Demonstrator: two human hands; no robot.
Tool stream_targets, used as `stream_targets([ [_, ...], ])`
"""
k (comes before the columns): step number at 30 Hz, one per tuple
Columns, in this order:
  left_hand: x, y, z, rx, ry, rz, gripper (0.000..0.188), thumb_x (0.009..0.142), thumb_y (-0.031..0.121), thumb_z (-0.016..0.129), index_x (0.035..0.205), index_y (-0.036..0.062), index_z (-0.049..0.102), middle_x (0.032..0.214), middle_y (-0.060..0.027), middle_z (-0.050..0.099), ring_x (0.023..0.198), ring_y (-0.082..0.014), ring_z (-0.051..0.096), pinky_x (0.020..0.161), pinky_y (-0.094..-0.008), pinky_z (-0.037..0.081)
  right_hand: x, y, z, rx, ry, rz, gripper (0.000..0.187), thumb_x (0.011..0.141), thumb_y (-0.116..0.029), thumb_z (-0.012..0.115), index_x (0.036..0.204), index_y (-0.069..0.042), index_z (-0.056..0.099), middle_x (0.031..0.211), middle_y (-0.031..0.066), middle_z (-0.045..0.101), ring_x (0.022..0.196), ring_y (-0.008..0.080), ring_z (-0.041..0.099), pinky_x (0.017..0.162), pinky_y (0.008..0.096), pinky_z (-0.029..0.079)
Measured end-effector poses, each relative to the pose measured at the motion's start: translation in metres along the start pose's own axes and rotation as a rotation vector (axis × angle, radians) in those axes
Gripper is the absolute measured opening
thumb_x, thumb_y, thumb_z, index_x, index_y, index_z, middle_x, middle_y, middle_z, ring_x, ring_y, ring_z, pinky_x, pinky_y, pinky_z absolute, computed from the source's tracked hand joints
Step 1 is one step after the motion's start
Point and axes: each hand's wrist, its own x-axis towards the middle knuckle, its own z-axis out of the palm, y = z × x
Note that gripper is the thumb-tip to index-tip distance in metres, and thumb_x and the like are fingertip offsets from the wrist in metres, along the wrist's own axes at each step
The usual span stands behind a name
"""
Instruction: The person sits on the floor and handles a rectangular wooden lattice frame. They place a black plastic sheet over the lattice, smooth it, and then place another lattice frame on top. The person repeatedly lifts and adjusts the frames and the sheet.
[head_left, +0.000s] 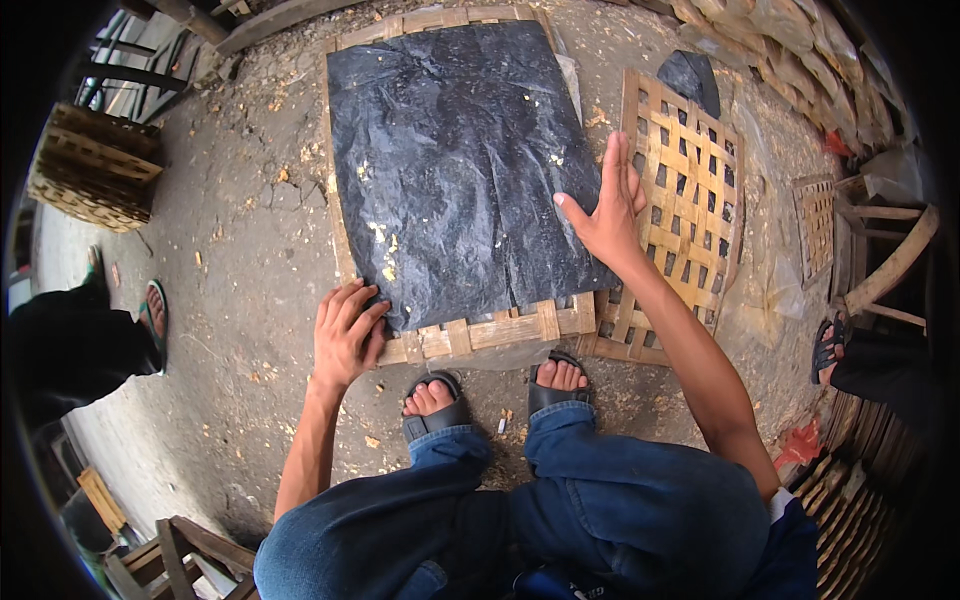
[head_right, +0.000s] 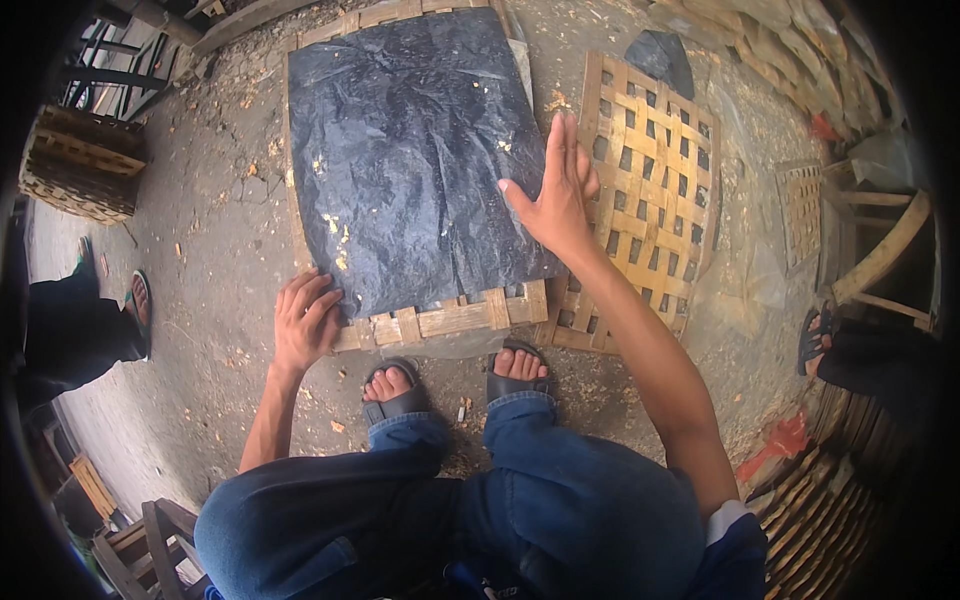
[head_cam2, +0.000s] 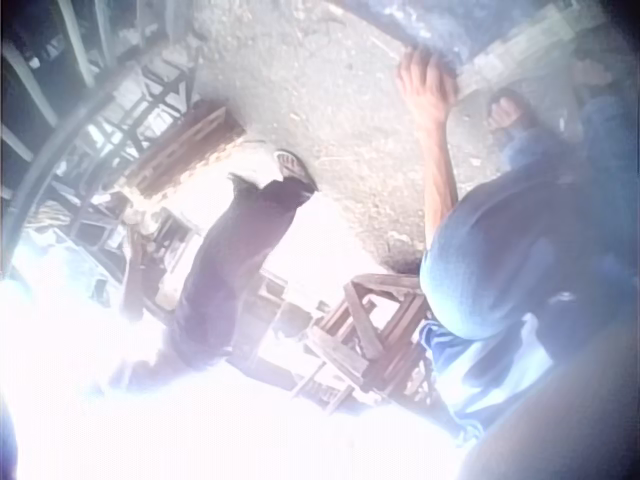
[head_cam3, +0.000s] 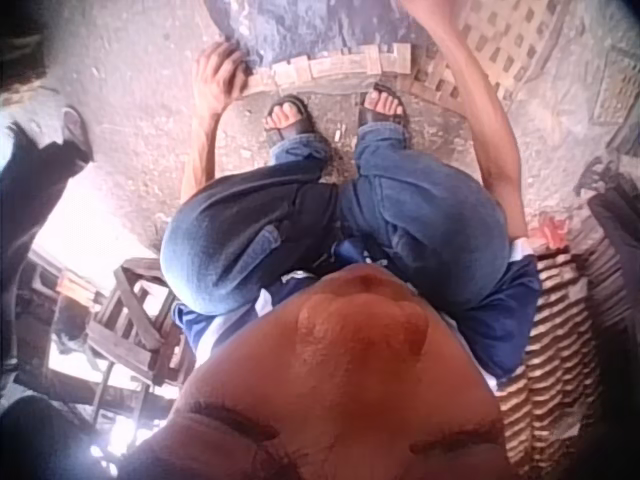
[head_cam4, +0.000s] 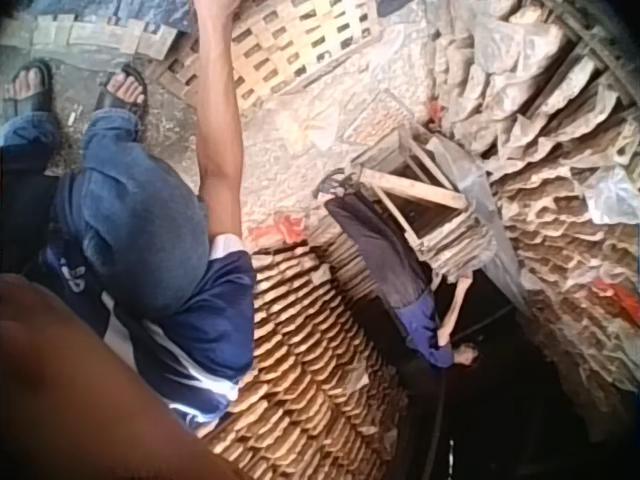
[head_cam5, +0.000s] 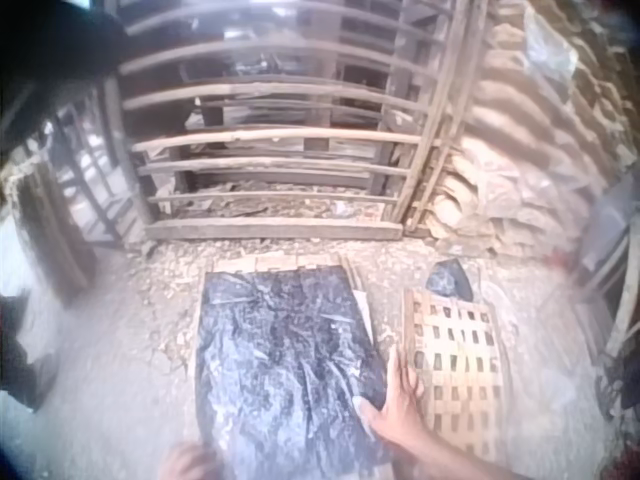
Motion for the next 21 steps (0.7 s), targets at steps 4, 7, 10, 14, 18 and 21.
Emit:
stream_targets([
  [4,-0.001,0.0,0.0,-0.005,-0.009,-0.004,0.032,0.077,0.007,0.072,0.109,0.01,0.07,0.123,-0.0108,0.064,0.125,-0.0334,0.057,0.104,-0.0506,0.044,0.011,0.002,-0.01,0.097,-0.124,0.066,0.053,0.083,-0.028,0.078,0.131,-0.015,0.059,0.144,0.007,0.054,0.137,0.0311,0.039,0.113,0.0524,0.018],
  [7,0.002,0.0,-0.001,-0.003,-0.003,-0.001,0.032,0.077,0.007,0.072,0.108,0.0102,0.07,0.122,-0.0105,0.064,0.124,-0.0333,0.057,0.104,-0.0501,0.044,0.015,0.004,-0.008,0.045,-0.107,-0.008,0.02,0.081,-0.025,0.079,0.096,-0.017,0.069,0.144,0.0046,0.055,0.135,0.0305,0.04,0.113,0.0509,0.018],
  [10,0.002,0.002,-0.001,0.0,0.001,-0.001,0.032,0.077,0.007,0.073,0.108,0.0104,0.07,0.122,-0.0099,0.065,0.124,-0.0327,0.058,0.103,-0.0493,0.045,0.019,0.008,0.002,-0.005,-0.106,-0.05,0.021,0.081,-0.026,0.079,0.095,-0.016,0.067,0.153,0.0158,0.044,0.145,0.0384,0.031,0.116,0.0561,0.014],
  [14,0.003,0.003,-0.002,-0.008,-0.003,-0.007,0.032,0.076,0.007,0.073,0.108,0.0107,0.07,0.123,-0.0091,0.065,0.124,-0.0319,0.058,0.103,-0.0482,0.045,0.023,0.002,0.013,0.067,0.03,0.093,0.063,0.081,-0.036,0.08,0.134,-0.018,0.052,0.163,0.0236,0.021,0.149,0.0432,0.022,0.117,0.0611,0.011],
  [18,0.0,0.0,0.001,-0.017,-0.001,-0.011,0.033,0.076,0.008,0.073,0.109,0.0112,0.069,0.124,-0.0088,0.065,0.124,-0.0315,0.057,0.103,-0.0478,0.045,0.024,0.006,0.001,0.051,-0.139,0.117,0.08,0.079,-0.042,0.081,0.146,-0.019,0.044,0.167,0.024,0.011,0.15,0.0423,0.02,0.116,0.0621,0.013],
  [21,-0.002,-0.004,-0.001,-0.01,-0.019,0.002,0.033,0.077,0.01,0.072,0.11,0.0117,0.069,0.125,-0.009,0.064,0.125,-0.0309,0.057,0.105,-0.0477,0.044,0.021,0.013,0.002,0.074,-0.064,0.001,0.027,0.082,-0.033,0.081,0.09,-0.016,0.062,0.159,0.0166,0.04,0.145,0.0354,0.031,0.115,0.059,0.015],
])
